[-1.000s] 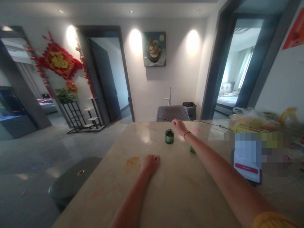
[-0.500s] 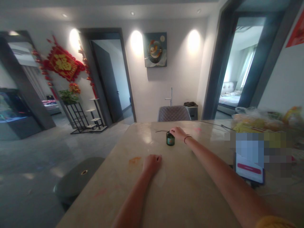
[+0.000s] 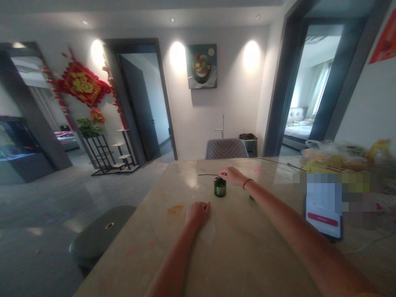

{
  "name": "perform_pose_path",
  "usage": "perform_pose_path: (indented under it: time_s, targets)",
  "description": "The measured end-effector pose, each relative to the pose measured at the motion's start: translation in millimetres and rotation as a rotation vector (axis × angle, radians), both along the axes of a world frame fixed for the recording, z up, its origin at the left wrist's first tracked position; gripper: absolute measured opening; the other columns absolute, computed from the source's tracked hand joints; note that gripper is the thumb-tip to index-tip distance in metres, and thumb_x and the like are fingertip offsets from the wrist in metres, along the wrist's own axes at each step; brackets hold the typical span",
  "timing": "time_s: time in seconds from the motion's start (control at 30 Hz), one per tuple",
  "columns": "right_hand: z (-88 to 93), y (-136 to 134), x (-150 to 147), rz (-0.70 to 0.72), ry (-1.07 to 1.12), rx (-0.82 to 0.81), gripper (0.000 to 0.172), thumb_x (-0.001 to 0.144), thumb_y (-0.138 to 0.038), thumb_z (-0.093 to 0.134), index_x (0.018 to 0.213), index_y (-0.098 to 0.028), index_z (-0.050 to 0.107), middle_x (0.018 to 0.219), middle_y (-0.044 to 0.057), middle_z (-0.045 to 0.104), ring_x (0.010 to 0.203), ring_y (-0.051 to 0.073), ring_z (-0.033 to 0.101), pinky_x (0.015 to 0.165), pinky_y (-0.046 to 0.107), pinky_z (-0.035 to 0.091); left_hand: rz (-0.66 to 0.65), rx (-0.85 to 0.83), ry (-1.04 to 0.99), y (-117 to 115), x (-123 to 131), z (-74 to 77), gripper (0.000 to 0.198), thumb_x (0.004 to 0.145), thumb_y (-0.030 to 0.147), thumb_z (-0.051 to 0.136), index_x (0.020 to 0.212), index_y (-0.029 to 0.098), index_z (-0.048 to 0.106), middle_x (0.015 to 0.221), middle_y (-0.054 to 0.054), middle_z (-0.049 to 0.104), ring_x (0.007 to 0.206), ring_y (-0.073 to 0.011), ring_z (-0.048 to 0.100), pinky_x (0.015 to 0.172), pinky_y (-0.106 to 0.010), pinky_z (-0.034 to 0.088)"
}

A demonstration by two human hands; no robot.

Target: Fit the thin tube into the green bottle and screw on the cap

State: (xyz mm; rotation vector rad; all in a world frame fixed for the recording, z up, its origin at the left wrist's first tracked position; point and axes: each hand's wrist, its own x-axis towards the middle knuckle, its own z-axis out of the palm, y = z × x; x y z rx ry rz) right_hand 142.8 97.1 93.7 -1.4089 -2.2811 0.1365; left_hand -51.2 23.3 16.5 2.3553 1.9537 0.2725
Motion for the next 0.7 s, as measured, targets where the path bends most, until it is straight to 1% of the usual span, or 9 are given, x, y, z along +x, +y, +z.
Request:
perform_pose_path:
  time_s: [0.1, 0.27, 0.33, 0.47, 0.7]
  targets:
    - [1.6, -2, -1, -0.026, -0.049, 0.027, 0.028, 0.08, -0.025, 0.043, 0.082, -0.017, 0.071, 0.079, 0.006, 0.07, 0.071, 0.014, 0.06, 0.062, 0.02, 0.038, 0.002, 0.0, -0.002, -1, 0, 0.3, 0.053, 0.088, 0.043, 0.023, 0.08, 0.017, 0.068, 0.084, -0.01, 0.068, 0.076, -0.0178, 0.062, 0.062, -0.025, 0.036]
    - [5.1, 0, -5, -0.056, -0.162, 0.114, 0.026, 0.075, -0.018, 0.046, 0.065, -0.014, 0.069, 0.074, 0.009, 0.068, 0.068, 0.015, 0.058, 0.062, 0.021, 0.036, 0.012, -0.013, -0.005, -2, 1, 1.3, 0.053, 0.088, 0.043, 0.023, 0.081, 0.017, 0.068, 0.085, -0.011, 0.068, 0.077, -0.0176, 0.061, 0.063, -0.025, 0.037]
    - [6.9, 1, -8, -0.051, -0.161, 0.09, 0.024, 0.073, -0.017, 0.047, 0.066, -0.014, 0.07, 0.072, 0.008, 0.068, 0.066, 0.014, 0.058, 0.06, 0.021, 0.036, 0.011, -0.017, -0.007, -1, 1, 0.7, 0.053, 0.088, 0.043, 0.022, 0.082, 0.017, 0.069, 0.085, -0.011, 0.068, 0.076, -0.0175, 0.061, 0.063, -0.025, 0.037]
    - [13.0, 7, -16, -0.035, -0.179, -0.006, 0.022, 0.068, -0.014, 0.051, 0.075, -0.015, 0.072, 0.075, 0.008, 0.07, 0.067, 0.014, 0.06, 0.059, 0.021, 0.038, 0.01, -0.015, -0.002, 1, 0, -1.5, 0.053, 0.088, 0.043, 0.023, 0.081, 0.018, 0.069, 0.084, -0.011, 0.068, 0.075, -0.0178, 0.061, 0.061, -0.025, 0.037]
    - [27.1, 20, -21, -0.004, -0.216, -0.092, 0.02, 0.06, -0.008, 0.058, 0.073, -0.012, 0.073, 0.072, 0.008, 0.07, 0.065, 0.015, 0.062, 0.057, 0.019, 0.041, 0.009, -0.001, -0.005, 0, 0, 0.1, 0.053, 0.087, 0.043, 0.023, 0.079, 0.018, 0.068, 0.082, -0.01, 0.068, 0.074, -0.0173, 0.062, 0.06, -0.025, 0.036]
